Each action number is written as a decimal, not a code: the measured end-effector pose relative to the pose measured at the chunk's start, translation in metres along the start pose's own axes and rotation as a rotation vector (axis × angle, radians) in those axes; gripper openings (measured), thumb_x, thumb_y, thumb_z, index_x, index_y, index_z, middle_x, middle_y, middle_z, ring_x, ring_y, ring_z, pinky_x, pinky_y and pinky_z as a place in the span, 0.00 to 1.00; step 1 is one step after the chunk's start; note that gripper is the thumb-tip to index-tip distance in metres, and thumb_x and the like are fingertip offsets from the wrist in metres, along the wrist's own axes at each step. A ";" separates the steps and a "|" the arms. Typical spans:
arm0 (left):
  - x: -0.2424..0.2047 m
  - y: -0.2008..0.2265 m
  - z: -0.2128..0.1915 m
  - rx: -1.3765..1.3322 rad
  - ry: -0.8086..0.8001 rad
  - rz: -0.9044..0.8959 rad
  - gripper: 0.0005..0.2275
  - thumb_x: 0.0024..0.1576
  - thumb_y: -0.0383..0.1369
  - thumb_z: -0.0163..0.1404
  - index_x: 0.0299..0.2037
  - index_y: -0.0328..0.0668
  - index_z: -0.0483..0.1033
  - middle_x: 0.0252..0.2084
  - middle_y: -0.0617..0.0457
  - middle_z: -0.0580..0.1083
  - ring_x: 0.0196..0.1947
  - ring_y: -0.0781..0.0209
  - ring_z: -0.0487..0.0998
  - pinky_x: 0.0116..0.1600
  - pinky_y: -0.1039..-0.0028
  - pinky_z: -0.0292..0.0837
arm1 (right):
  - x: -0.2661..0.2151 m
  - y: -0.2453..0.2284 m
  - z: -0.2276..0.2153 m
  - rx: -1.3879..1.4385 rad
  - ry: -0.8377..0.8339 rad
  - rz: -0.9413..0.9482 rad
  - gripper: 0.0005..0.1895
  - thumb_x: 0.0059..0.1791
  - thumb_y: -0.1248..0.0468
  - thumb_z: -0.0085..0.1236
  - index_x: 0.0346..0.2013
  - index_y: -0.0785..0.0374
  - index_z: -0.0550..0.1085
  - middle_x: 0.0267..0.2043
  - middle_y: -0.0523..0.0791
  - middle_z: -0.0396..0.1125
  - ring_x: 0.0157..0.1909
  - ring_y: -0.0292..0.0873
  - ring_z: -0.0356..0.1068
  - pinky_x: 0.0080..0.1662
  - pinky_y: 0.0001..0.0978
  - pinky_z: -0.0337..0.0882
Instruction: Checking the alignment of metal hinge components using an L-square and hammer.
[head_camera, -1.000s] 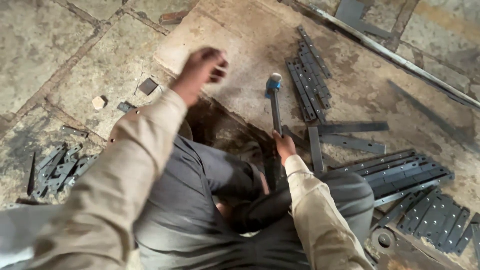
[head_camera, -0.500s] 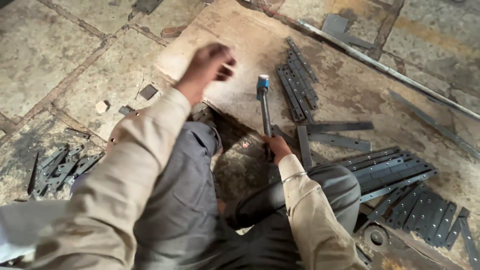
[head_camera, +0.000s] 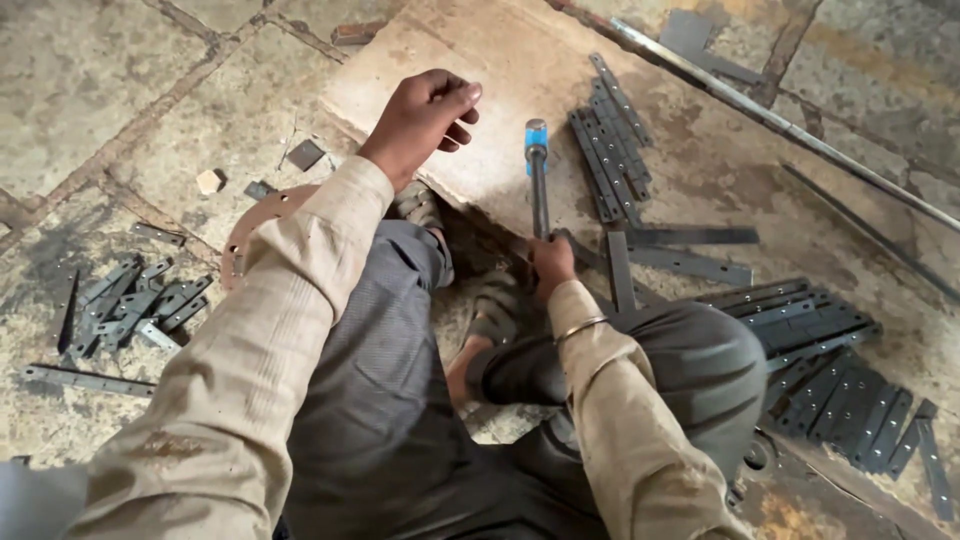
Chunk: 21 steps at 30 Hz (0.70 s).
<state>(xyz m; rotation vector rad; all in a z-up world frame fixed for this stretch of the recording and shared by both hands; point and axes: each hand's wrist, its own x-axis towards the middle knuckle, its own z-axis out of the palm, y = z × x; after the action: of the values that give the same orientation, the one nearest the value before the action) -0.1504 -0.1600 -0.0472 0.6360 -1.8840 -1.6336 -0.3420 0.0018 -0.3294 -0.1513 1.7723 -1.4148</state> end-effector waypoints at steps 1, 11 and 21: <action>-0.002 0.000 -0.002 -0.002 0.008 -0.010 0.12 0.64 0.42 0.51 0.40 0.40 0.74 0.34 0.55 0.77 0.30 0.68 0.78 0.36 0.75 0.77 | 0.008 0.005 -0.002 -0.043 0.018 -0.106 0.08 0.48 0.65 0.61 0.34 0.62 0.69 0.24 0.43 0.65 0.22 0.38 0.64 0.22 0.39 0.64; -0.003 0.002 0.011 -0.001 0.015 -0.008 0.13 0.63 0.43 0.52 0.40 0.40 0.75 0.32 0.55 0.76 0.27 0.68 0.78 0.34 0.76 0.78 | 0.007 -0.014 -0.002 0.047 -0.048 0.185 0.08 0.50 0.60 0.55 0.33 0.60 0.68 0.23 0.43 0.61 0.21 0.41 0.59 0.22 0.39 0.56; 0.016 -0.001 0.006 0.009 0.037 -0.007 0.13 0.63 0.43 0.52 0.39 0.40 0.74 0.33 0.55 0.78 0.28 0.68 0.79 0.34 0.75 0.78 | 0.002 -0.022 -0.009 0.095 -0.041 0.115 0.09 0.51 0.60 0.56 0.38 0.59 0.67 0.24 0.45 0.61 0.20 0.43 0.60 0.21 0.41 0.57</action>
<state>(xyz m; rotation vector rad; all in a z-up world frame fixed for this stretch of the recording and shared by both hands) -0.1659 -0.1669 -0.0467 0.6729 -1.8661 -1.6075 -0.3577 -0.0007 -0.3121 -0.0275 1.6503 -1.3998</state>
